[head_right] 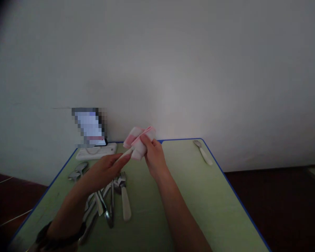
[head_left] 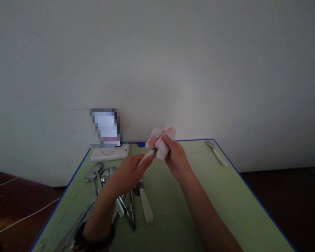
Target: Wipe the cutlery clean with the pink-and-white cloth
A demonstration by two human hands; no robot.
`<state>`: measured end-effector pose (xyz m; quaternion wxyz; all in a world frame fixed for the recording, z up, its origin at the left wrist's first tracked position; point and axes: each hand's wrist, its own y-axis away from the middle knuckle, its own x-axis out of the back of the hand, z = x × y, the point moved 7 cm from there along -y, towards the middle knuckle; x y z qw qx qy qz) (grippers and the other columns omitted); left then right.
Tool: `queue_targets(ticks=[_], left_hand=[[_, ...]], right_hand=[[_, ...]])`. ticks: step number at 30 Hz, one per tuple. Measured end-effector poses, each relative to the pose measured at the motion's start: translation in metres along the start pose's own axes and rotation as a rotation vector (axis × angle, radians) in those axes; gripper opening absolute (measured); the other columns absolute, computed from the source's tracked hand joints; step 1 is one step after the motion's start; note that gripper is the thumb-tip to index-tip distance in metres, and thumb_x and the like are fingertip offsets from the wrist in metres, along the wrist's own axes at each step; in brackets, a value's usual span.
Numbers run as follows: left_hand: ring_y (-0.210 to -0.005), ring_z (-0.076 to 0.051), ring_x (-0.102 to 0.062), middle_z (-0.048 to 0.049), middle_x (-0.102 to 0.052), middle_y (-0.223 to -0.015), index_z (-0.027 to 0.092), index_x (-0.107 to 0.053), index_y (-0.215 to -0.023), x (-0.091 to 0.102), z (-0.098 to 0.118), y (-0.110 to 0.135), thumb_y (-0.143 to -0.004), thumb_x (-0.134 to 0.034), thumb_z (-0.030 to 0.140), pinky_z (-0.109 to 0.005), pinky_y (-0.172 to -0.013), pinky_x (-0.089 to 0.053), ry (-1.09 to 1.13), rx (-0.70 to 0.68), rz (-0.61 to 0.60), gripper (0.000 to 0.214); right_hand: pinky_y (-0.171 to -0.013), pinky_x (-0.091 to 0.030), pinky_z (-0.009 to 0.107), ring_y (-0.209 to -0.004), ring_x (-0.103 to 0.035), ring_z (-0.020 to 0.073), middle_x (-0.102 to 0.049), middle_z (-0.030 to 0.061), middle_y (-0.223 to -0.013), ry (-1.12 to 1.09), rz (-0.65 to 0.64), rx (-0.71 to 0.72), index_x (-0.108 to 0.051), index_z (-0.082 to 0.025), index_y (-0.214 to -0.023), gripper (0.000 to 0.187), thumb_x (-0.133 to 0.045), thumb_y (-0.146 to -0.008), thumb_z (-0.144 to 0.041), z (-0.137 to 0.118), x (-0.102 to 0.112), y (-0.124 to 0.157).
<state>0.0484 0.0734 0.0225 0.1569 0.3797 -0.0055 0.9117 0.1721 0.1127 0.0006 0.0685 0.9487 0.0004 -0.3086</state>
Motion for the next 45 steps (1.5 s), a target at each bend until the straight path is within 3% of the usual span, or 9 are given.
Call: queue_targets(ticks=[6, 10, 16, 24, 29, 35, 41, 45], left_hand=[[-0.058, -0.015, -0.049, 0.0021, -0.051, -0.058, 0.019, -0.048, -0.064, 0.003, -0.005, -0.001, -0.089, -0.026, 0.050, -0.024, -0.056, -0.030, -0.102, 0.035, -0.013, 0.045], [-0.064, -0.018, -0.056, -0.0023, -0.060, -0.066, 0.020, -0.052, -0.074, -0.004, -0.004, -0.006, -0.091, -0.023, 0.046, -0.025, -0.057, -0.030, -0.165, 0.110, -0.009, 0.042], [-0.063, -0.021, -0.058, -0.0045, -0.060, -0.063, 0.020, -0.053, -0.078, -0.011, 0.004, -0.009, -0.092, -0.021, 0.039, -0.026, -0.058, -0.030, -0.219, 0.134, -0.024, 0.039], [-0.061, -0.019, -0.054, -0.0020, -0.056, -0.061, 0.021, -0.048, -0.070, -0.001, 0.021, -0.001, -0.090, -0.024, 0.047, -0.025, -0.058, -0.031, -0.096, 0.052, 0.072, 0.041], [-0.053, -0.015, -0.046, 0.0022, -0.049, -0.055, 0.021, -0.044, -0.067, 0.002, 0.030, 0.003, -0.089, -0.024, 0.051, -0.025, -0.053, -0.028, 0.000, 0.012, 0.188, 0.041], [-0.056, -0.015, -0.048, 0.0012, -0.055, -0.063, 0.021, -0.046, -0.074, 0.000, 0.034, 0.006, -0.088, -0.027, 0.035, -0.025, -0.053, -0.030, 0.112, -0.036, 0.216, 0.027], [-0.052, -0.014, -0.044, 0.0017, -0.050, -0.059, 0.021, -0.045, -0.073, -0.003, 0.042, 0.007, -0.087, -0.027, 0.025, -0.025, -0.050, -0.026, 0.048, -0.090, 0.183, 0.023], [-0.050, -0.015, -0.045, 0.0028, -0.048, -0.056, 0.021, -0.043, -0.073, -0.008, 0.045, 0.008, -0.089, -0.026, 0.033, -0.025, -0.049, -0.027, 0.066, -0.079, 0.109, 0.026]], right_hand=[[-0.050, -0.039, 0.022, -0.051, -0.049, 0.0094, -0.060, 0.0000, -0.060, 0.158, -0.034, -0.010, -0.061, -0.015, -0.069, 0.031, -0.070, -0.064, -0.044, -0.002, -0.001, -0.001], [-0.047, -0.036, 0.020, -0.050, -0.045, 0.0082, -0.060, 0.0000, -0.061, 0.214, -0.014, 0.034, -0.062, -0.014, -0.079, 0.035, -0.067, -0.068, -0.046, -0.008, -0.003, 0.001], [-0.046, -0.033, 0.020, -0.050, -0.044, 0.0084, -0.059, -0.0016, -0.061, 0.248, -0.028, 0.045, -0.064, -0.016, -0.085, 0.032, -0.069, -0.067, -0.042, -0.016, -0.007, 0.005], [-0.047, -0.034, 0.021, -0.050, -0.044, 0.0087, -0.059, -0.0005, -0.060, 0.247, -0.144, -0.006, -0.066, -0.015, -0.073, 0.036, -0.065, -0.069, -0.051, -0.029, -0.008, 0.012], [-0.061, -0.042, 0.025, -0.066, -0.053, 0.0130, -0.063, 0.0010, -0.072, 0.047, -0.125, 0.044, -0.067, -0.020, -0.091, 0.043, -0.054, -0.075, -0.058, -0.031, -0.012, 0.015], [-0.059, -0.039, 0.024, -0.062, -0.048, 0.0117, -0.060, 0.0000, -0.067, 0.242, -0.211, 0.122, -0.066, -0.016, -0.083, 0.039, -0.061, -0.072, -0.052, -0.032, -0.024, 0.021], [-0.054, -0.035, 0.022, -0.057, -0.043, 0.0093, -0.058, -0.0011, -0.065, 0.310, -0.122, 0.196, -0.064, -0.015, -0.074, 0.032, -0.064, -0.070, -0.047, -0.040, -0.025, 0.026], [-0.052, -0.035, 0.022, -0.056, -0.045, 0.0103, -0.060, 0.0006, -0.062, 0.241, -0.050, 0.189, -0.065, -0.014, -0.073, 0.035, -0.064, -0.069, -0.048, -0.041, -0.021, 0.021]])
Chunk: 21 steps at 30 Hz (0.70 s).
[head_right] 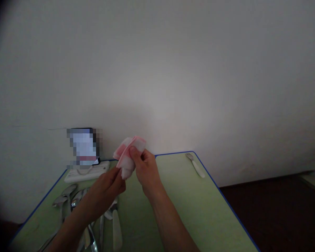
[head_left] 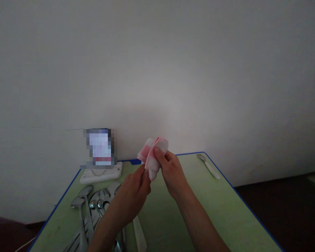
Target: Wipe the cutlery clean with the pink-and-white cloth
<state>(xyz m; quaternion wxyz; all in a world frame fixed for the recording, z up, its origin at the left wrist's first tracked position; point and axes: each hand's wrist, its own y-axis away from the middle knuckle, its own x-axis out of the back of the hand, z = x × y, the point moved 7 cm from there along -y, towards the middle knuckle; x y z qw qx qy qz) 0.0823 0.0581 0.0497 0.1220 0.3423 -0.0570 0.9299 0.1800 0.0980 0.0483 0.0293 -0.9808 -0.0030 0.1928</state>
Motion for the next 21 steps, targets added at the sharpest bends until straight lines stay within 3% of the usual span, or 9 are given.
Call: queue_targets(ticks=[6, 10, 16, 21], left_hand=[[-0.054, -0.017, -0.050, 0.0013, -0.051, -0.058, 0.022, -0.046, -0.080, -0.011, 0.001, -0.001, -0.091, -0.023, 0.042, -0.026, -0.054, -0.030, -0.185, -0.009, -0.088, 0.033], [-0.055, -0.018, -0.052, -0.0005, -0.053, -0.059, 0.021, -0.046, -0.079, -0.015, -0.005, -0.003, -0.091, -0.022, 0.042, -0.026, -0.055, -0.030, -0.216, 0.034, -0.070, 0.034], [-0.055, -0.018, -0.051, -0.0026, -0.055, -0.062, 0.020, -0.047, -0.082, -0.013, -0.015, -0.008, -0.090, -0.023, 0.029, -0.027, -0.054, -0.028, -0.177, 0.092, 0.004, 0.026], [-0.052, -0.017, -0.048, 0.0006, -0.051, -0.058, 0.021, -0.045, -0.078, -0.011, -0.009, -0.007, -0.090, -0.023, 0.035, -0.027, -0.053, -0.025, -0.126, 0.034, -0.015, 0.028]], right_hand=[[-0.054, -0.037, 0.023, -0.055, -0.050, 0.0111, -0.062, 0.0002, -0.062, -0.212, 0.173, -0.054, -0.065, -0.015, -0.071, 0.031, -0.065, -0.068, -0.047, 0.000, 0.025, -0.013], [-0.054, -0.036, 0.023, -0.057, -0.049, 0.0111, -0.064, 0.0023, -0.069, -0.178, 0.125, 0.008, -0.067, -0.015, -0.081, 0.036, -0.060, -0.073, -0.049, 0.003, 0.018, -0.011], [-0.050, -0.034, 0.022, -0.054, -0.044, 0.0107, -0.061, 0.0023, -0.065, 0.051, 0.105, 0.024, -0.065, -0.014, -0.077, 0.045, -0.056, -0.072, -0.058, 0.023, -0.001, -0.002], [-0.049, -0.031, 0.023, -0.052, -0.041, 0.0107, -0.057, 0.0006, -0.059, 0.119, 0.059, 0.030, -0.065, -0.014, -0.072, 0.048, -0.056, -0.070, -0.061, 0.016, 0.007, -0.007]])
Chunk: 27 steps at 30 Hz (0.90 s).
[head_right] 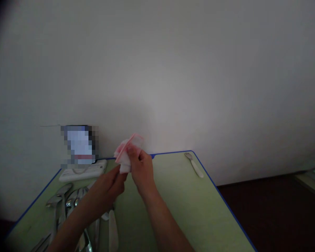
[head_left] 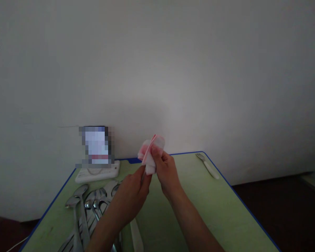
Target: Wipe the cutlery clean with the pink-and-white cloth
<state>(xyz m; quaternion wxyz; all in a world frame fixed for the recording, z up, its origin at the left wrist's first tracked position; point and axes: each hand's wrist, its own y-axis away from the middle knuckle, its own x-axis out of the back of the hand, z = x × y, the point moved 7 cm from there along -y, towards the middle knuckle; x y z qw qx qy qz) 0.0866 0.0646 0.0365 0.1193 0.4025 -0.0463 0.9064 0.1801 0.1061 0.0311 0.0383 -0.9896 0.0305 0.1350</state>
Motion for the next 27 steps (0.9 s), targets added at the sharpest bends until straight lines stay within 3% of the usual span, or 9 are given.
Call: queue_targets(ticks=[5, 15, 22, 27], left_hand=[[-0.054, -0.017, -0.047, 0.0015, -0.048, -0.058, 0.022, -0.043, -0.074, 0.006, 0.012, 0.010, -0.091, -0.022, 0.044, -0.026, -0.053, -0.026, -0.013, -0.033, -0.016, 0.034], [-0.059, -0.016, -0.051, -0.0006, -0.054, -0.062, 0.021, -0.044, -0.071, 0.011, 0.001, 0.008, -0.091, -0.025, 0.043, -0.025, -0.056, -0.028, -0.073, -0.026, -0.012, 0.035], [-0.052, -0.014, -0.046, 0.0017, -0.048, -0.057, 0.021, -0.042, -0.071, 0.006, -0.003, 0.005, -0.091, -0.025, 0.040, -0.023, -0.052, -0.026, -0.035, 0.010, 0.004, 0.032], [-0.053, -0.014, -0.046, 0.0021, -0.047, -0.056, 0.021, -0.043, -0.070, 0.010, -0.001, 0.004, -0.091, -0.026, 0.041, -0.023, -0.052, -0.027, -0.007, 0.005, 0.021, 0.034]], right_hand=[[-0.048, -0.027, 0.024, -0.048, -0.037, 0.0095, -0.051, -0.0017, -0.051, -0.102, 0.007, -0.017, -0.060, -0.016, -0.059, 0.048, -0.054, -0.072, -0.062, -0.017, 0.014, -0.002], [-0.071, -0.042, 0.029, -0.071, -0.060, 0.0178, -0.070, 0.0066, -0.078, -0.134, -0.008, -0.018, -0.070, -0.015, -0.085, 0.043, -0.058, -0.073, -0.055, -0.007, 0.026, -0.018], [-0.061, -0.038, 0.023, -0.065, -0.056, 0.0128, -0.070, 0.0040, -0.079, -0.052, -0.156, -0.088, -0.070, -0.016, -0.089, 0.044, -0.060, -0.071, -0.054, -0.005, 0.011, -0.008], [-0.060, -0.039, 0.024, -0.062, -0.057, 0.0131, -0.070, 0.0027, -0.076, -0.077, -0.102, -0.083, -0.069, -0.016, -0.087, 0.040, -0.065, -0.068, -0.051, -0.005, 0.020, -0.013]])
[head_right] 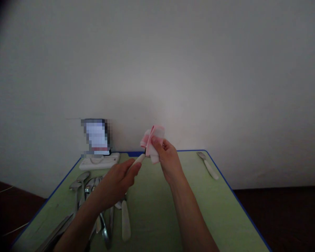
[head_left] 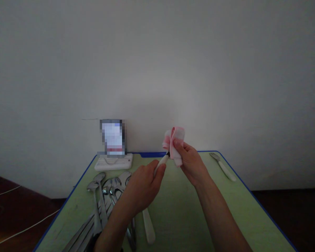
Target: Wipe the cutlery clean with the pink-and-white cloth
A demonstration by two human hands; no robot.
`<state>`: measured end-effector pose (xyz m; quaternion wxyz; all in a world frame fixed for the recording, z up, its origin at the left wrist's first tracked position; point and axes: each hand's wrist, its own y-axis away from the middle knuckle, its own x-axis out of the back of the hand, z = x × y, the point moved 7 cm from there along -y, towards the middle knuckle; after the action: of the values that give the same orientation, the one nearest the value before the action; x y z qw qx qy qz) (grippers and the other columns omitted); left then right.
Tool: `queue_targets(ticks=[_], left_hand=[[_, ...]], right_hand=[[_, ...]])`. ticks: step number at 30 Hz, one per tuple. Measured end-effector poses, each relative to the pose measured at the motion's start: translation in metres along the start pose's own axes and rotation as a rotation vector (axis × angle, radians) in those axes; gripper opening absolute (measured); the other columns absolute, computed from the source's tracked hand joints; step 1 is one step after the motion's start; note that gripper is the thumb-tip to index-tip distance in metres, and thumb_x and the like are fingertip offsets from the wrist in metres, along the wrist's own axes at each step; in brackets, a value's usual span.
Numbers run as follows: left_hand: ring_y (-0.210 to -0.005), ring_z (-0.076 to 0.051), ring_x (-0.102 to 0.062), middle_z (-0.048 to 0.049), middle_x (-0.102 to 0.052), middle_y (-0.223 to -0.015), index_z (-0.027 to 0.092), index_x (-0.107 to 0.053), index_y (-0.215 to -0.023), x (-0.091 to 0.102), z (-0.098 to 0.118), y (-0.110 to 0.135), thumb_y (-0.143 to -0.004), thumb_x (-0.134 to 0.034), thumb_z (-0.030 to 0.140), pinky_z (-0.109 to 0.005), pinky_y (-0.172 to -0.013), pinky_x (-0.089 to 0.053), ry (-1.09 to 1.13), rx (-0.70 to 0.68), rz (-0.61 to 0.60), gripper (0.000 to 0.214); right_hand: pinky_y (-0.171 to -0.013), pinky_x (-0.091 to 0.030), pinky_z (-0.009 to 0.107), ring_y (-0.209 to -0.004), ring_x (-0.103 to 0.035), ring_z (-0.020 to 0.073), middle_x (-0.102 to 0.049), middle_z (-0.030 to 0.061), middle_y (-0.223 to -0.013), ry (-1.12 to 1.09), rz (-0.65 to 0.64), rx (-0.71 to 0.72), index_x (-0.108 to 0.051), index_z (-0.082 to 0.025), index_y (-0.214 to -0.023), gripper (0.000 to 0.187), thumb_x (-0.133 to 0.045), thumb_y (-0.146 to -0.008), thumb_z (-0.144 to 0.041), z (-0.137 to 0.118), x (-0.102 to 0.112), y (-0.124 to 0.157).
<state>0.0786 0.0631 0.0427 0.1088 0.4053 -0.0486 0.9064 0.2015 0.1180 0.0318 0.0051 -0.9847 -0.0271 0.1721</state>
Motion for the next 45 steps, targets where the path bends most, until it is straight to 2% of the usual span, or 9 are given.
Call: queue_targets(ticks=[5, 9, 11, 14, 21, 27, 34, 38, 45], left_hand=[[-0.053, -0.013, -0.043, 0.0032, -0.045, -0.056, 0.020, -0.044, -0.069, 0.005, 0.003, 0.001, -0.091, -0.025, 0.043, -0.023, -0.052, -0.025, 0.063, -0.019, 0.052, 0.037], [-0.052, -0.013, -0.042, 0.0036, -0.044, -0.055, 0.020, -0.044, -0.072, 0.009, 0.002, 0.002, -0.091, -0.023, 0.043, -0.024, -0.052, -0.025, 0.082, 0.011, 0.114, 0.036], [-0.052, -0.014, -0.043, 0.0028, -0.045, -0.057, 0.020, -0.045, -0.075, 0.008, 0.002, 0.001, -0.092, -0.024, 0.039, -0.024, -0.052, -0.025, 0.055, 0.014, 0.111, 0.033], [-0.051, -0.014, -0.044, 0.0018, -0.047, -0.058, 0.020, -0.046, -0.080, 0.002, 0.001, 0.000, -0.091, -0.026, 0.032, -0.024, -0.051, -0.024, 0.013, 0.013, 0.072, 0.026], [-0.049, -0.014, -0.048, 0.0000, -0.053, -0.059, 0.019, -0.049, -0.084, 0.001, 0.004, 0.002, -0.091, -0.026, 0.028, -0.024, -0.049, -0.026, -0.091, -0.045, -0.002, 0.026], [-0.051, -0.016, -0.053, 0.0009, -0.053, -0.057, 0.020, -0.049, -0.085, 0.011, 0.011, 0.009, -0.093, -0.026, 0.034, -0.026, -0.050, -0.024, -0.214, -0.110, 0.009, 0.029], [-0.059, -0.019, -0.057, -0.0013, -0.057, -0.062, 0.020, -0.048, -0.082, 0.010, 0.008, 0.010, -0.094, -0.024, 0.036, -0.027, -0.054, -0.027, -0.332, -0.141, -0.021, 0.032], [-0.059, -0.018, -0.056, -0.0010, -0.057, -0.063, 0.021, -0.048, -0.079, 0.008, 0.008, 0.011, -0.093, -0.023, 0.039, -0.027, -0.057, -0.030, -0.239, -0.126, -0.042, 0.033], [-0.049, -0.014, -0.045, 0.0032, -0.047, -0.054, 0.021, -0.043, -0.071, 0.009, 0.002, 0.005, -0.090, -0.026, 0.036, -0.024, -0.049, -0.026, 0.021, -0.006, 0.034, 0.029]], right_hand=[[-0.067, -0.043, 0.026, -0.069, -0.060, 0.0143, -0.069, 0.0005, -0.079, -0.144, 0.198, 0.100, -0.066, -0.020, -0.095, 0.038, -0.063, -0.071, -0.049, -0.006, 0.020, -0.005], [-0.068, -0.044, 0.026, -0.074, -0.060, 0.0153, -0.069, 0.0019, -0.080, -0.171, 0.050, 0.045, -0.068, -0.017, -0.089, 0.036, -0.061, -0.073, -0.049, -0.002, 0.000, -0.001], [-0.066, -0.044, 0.025, -0.069, -0.058, 0.0142, -0.068, 0.0018, -0.073, -0.179, -0.075, -0.013, -0.067, -0.016, -0.079, 0.038, -0.059, -0.074, -0.052, 0.002, -0.017, 0.004], [-0.065, -0.042, 0.023, -0.066, -0.055, 0.0120, -0.066, 0.0004, -0.068, -0.156, -0.141, 0.013, -0.066, -0.015, -0.073, 0.034, -0.062, -0.073, -0.049, 0.001, -0.029, 0.009], [-0.067, -0.044, 0.024, -0.069, -0.058, 0.0135, -0.069, 0.0022, -0.074, -0.151, -0.067, 0.040, -0.070, -0.015, -0.081, 0.027, -0.069, -0.069, -0.039, 0.001, -0.024, 0.008], [-0.061, -0.045, 0.023, -0.056, -0.055, 0.0104, -0.065, -0.0006, -0.059, -0.337, 0.003, -0.010, -0.067, -0.015, -0.062, 0.023, -0.074, -0.062, -0.037, -0.002, -0.026, 0.011], [-0.061, -0.046, 0.024, -0.060, -0.060, 0.0124, -0.069, 0.0011, -0.068, -0.361, 0.063, -0.062, -0.069, -0.015, -0.071, 0.025, -0.073, -0.063, -0.039, 0.002, -0.011, 0.004], [-0.059, -0.043, 0.022, -0.057, -0.055, 0.0103, -0.067, 0.0006, -0.066, -0.316, 0.022, -0.041, -0.068, -0.014, -0.071, 0.031, -0.075, -0.060, -0.043, -0.005, -0.010, 0.004], [-0.053, -0.037, 0.021, -0.056, -0.051, 0.0097, -0.066, -0.0003, -0.069, -0.187, -0.125, 0.043, -0.068, -0.018, -0.080, 0.034, -0.062, -0.073, -0.050, 0.003, -0.037, 0.011]])
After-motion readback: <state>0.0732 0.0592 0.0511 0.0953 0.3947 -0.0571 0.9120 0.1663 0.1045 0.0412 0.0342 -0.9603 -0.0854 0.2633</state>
